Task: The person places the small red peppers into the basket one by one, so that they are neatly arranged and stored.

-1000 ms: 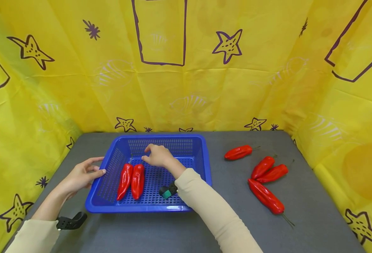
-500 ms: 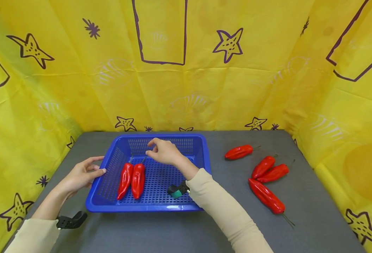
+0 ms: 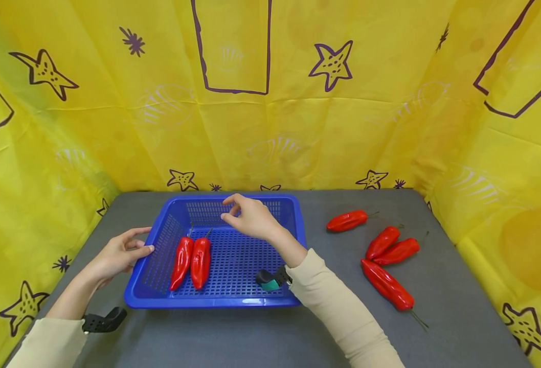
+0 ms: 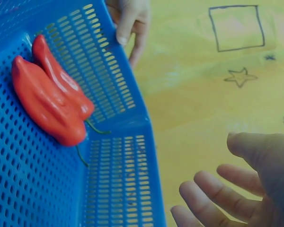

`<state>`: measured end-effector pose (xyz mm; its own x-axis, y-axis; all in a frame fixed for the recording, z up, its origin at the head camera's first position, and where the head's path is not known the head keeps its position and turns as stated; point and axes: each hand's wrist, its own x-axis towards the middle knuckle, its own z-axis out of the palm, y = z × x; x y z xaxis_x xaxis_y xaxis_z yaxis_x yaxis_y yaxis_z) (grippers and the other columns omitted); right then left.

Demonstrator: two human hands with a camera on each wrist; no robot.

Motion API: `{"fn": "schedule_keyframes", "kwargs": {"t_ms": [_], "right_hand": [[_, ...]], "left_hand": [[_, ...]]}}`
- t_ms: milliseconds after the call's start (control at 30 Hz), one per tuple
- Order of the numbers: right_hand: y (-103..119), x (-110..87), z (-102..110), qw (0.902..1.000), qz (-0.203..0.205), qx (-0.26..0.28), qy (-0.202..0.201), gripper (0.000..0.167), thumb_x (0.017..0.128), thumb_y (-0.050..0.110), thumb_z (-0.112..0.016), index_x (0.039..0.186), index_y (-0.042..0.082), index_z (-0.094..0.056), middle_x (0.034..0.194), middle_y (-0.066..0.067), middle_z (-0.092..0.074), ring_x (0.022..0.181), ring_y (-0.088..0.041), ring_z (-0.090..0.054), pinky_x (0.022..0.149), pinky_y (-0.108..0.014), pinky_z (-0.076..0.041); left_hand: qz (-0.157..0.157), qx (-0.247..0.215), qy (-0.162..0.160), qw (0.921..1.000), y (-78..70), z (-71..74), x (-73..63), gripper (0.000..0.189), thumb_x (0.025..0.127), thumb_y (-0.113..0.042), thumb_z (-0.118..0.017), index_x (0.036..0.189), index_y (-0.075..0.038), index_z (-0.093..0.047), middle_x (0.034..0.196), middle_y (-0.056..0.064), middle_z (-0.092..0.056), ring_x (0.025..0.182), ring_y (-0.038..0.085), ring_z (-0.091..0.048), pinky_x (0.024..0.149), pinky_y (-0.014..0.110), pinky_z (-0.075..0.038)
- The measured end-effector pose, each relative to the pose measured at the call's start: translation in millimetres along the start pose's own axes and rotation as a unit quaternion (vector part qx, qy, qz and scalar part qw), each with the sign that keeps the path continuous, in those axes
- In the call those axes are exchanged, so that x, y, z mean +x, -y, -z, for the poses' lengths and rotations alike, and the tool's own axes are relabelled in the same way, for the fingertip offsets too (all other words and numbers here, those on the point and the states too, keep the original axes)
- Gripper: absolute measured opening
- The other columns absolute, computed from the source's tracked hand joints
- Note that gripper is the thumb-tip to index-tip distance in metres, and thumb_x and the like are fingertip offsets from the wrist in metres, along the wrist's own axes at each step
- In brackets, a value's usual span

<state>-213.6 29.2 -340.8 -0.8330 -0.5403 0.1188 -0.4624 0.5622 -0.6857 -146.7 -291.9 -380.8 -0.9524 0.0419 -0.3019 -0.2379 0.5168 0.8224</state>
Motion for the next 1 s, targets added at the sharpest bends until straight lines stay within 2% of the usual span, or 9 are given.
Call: {"fn": "schedule_keyframes", "kwargs": {"t_ms": [267,800,1000], "right_hand": [[-10,-15.0,12,0.9996,-0.009,0.012,-0.026,0.034,0.091,0.028,-0.058,0.122,0.015,-0.054,0.095,0.001,-0.064,0.069,-0.011,-0.059,0.057,-0.025,-0.046],[-32,-50.7,28,0.9949,-0.035,0.038,-0.087,0.033,0.09,0.021,-0.058,0.123,0.019,-0.053,0.101,0.003,-0.063,0.087,-0.016,-0.062,0.068,-0.03,-0.052],[-45,-66.3,31,0.9916,-0.035,0.041,-0.118,0.034,0.088,0.018,-0.061,0.121,0.017,-0.055,0.102,-0.003,-0.064,0.087,-0.017,-0.063,0.071,-0.032,-0.053]], "left_hand": [[0.004,0.004,-0.002,1.0,0.1,-0.6,-0.2,0.07,0.088,-0.025,-0.062,0.143,-0.006,-0.023,0.104,0.021,-0.057,0.071,0.021,-0.065,0.062,0.041,-0.057],[-0.006,-0.004,-0.001,1.0,1.5,-0.2,0.2,0.069,0.088,-0.024,-0.062,0.143,-0.006,-0.024,0.1,0.02,-0.058,0.07,0.022,-0.066,0.062,0.042,-0.056],[-0.007,-0.005,0.0,1.0,2.0,0.1,0.9,0.069,0.089,-0.024,-0.062,0.143,-0.006,-0.024,0.1,0.02,-0.058,0.07,0.023,-0.066,0.062,0.043,-0.056]]}}
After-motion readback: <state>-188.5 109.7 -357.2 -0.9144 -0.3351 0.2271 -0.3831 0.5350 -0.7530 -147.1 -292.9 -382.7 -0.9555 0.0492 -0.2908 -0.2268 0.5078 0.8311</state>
